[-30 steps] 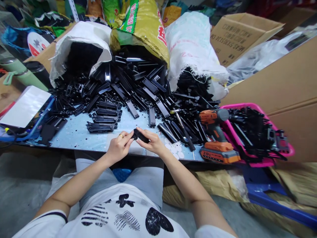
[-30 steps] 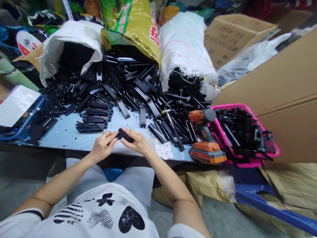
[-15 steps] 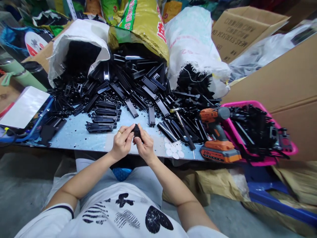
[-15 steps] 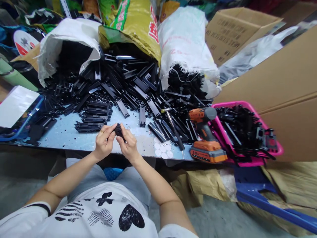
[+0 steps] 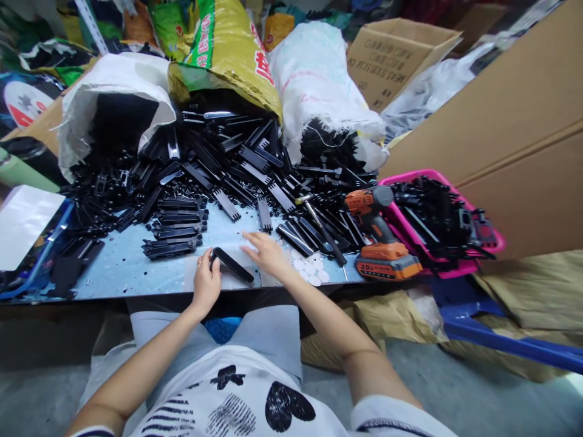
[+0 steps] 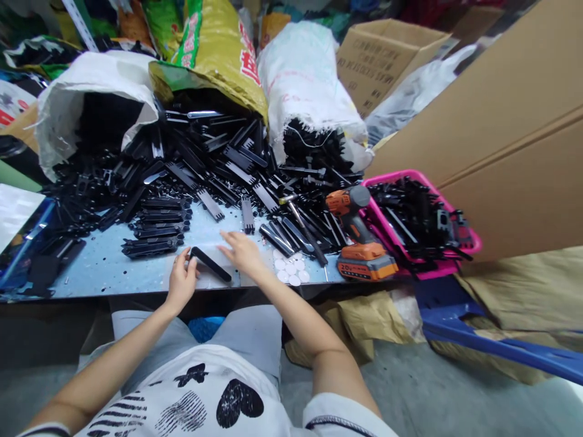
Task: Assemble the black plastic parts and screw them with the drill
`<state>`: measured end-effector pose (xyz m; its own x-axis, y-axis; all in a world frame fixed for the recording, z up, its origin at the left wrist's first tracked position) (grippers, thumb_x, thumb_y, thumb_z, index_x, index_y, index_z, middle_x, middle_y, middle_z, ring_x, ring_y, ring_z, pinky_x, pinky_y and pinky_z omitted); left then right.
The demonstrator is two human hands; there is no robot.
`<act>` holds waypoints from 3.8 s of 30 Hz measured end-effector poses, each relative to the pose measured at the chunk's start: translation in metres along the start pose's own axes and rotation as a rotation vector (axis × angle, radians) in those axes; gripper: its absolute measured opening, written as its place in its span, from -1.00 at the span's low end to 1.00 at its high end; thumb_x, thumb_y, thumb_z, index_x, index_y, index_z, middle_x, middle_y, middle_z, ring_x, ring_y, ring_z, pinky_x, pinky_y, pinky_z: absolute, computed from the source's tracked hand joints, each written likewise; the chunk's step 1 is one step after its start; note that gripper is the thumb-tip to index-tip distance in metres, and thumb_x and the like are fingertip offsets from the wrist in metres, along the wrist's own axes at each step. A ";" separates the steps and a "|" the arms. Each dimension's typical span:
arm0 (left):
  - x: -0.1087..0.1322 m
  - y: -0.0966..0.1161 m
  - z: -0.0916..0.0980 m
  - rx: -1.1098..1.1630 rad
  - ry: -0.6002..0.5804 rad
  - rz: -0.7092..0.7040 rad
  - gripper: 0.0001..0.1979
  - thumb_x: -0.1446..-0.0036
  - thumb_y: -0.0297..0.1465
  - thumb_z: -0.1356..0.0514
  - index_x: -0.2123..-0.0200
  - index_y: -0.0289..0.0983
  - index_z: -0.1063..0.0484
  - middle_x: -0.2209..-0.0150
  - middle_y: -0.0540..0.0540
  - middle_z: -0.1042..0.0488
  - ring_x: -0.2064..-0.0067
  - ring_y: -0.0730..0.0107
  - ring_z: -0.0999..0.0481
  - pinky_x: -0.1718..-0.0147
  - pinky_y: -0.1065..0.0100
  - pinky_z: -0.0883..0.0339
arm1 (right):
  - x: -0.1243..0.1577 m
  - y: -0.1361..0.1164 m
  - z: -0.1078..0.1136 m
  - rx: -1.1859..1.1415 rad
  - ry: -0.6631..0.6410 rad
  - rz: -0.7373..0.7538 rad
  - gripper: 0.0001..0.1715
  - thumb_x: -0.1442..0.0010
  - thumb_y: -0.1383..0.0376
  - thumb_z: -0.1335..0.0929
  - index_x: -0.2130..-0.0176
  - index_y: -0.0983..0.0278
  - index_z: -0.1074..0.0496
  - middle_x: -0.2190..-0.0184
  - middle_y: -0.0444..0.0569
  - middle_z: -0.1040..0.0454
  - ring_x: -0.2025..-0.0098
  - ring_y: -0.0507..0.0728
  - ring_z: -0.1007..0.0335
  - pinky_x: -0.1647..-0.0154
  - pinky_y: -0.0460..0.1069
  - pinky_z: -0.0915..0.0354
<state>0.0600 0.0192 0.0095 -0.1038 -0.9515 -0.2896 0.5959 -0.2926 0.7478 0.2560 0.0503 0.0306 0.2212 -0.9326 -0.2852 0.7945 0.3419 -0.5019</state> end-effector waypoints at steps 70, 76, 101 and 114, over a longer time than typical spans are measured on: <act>-0.022 -0.006 -0.006 -0.309 -0.422 -0.440 -0.58 -0.03 -0.07 -0.20 0.17 -0.25 -0.28 0.26 -0.13 -0.47 0.24 0.19 -0.51 0.30 0.28 -0.34 | 0.030 -0.032 0.026 0.586 -0.471 0.387 -0.65 -0.38 0.19 -0.05 0.11 0.27 -0.29 0.30 0.02 -0.39 0.29 0.11 -0.30 0.32 -0.03 -0.01; -0.047 0.003 -0.015 -0.358 -0.596 -0.488 -0.46 -0.07 0.01 -0.14 0.04 -0.26 -0.28 0.09 -0.19 -0.43 0.06 0.12 -0.42 0.15 0.21 -0.30 | 0.036 0.009 0.009 0.472 -0.402 0.392 -0.52 -0.36 0.05 -0.07 0.21 0.30 -0.36 0.31 0.02 -0.40 0.28 0.08 -0.25 0.34 -0.05 0.01; -0.221 -0.051 -0.053 -0.793 -0.434 -0.129 -0.67 -0.12 -0.60 0.06 0.16 -0.48 -0.45 0.11 -0.41 -0.42 0.02 0.02 -0.23 0.03 -0.03 0.01 | -0.117 0.052 -0.031 0.579 -0.270 -0.091 -0.72 -0.24 0.41 -0.17 0.09 0.40 -0.34 0.16 0.15 -0.39 0.14 0.20 -0.32 0.16 0.04 -0.16; -0.167 -0.004 -0.039 -0.577 -0.392 -0.199 -0.73 -0.29 -0.39 0.07 0.06 -0.37 -0.31 0.06 -0.31 -0.37 0.08 0.13 -0.39 0.07 0.18 -0.13 | -0.006 0.007 0.031 -0.061 -0.367 0.063 -0.78 -0.23 0.34 -0.27 0.24 0.33 -0.51 0.31 0.00 -0.46 0.26 0.05 -0.38 0.19 -0.08 -0.24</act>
<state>0.1062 0.1834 0.0314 -0.4672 -0.8813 -0.0708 0.8501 -0.4698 0.2379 0.2775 0.0550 0.0541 0.4658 -0.8848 -0.0108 0.7401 0.3962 -0.5433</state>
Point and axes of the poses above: each hand's wrist, its own x-axis away from the middle knuckle, its own z-axis out of the back of the hand, y = z × x, the point moved 2 cm from there along -x, towards the middle knuckle
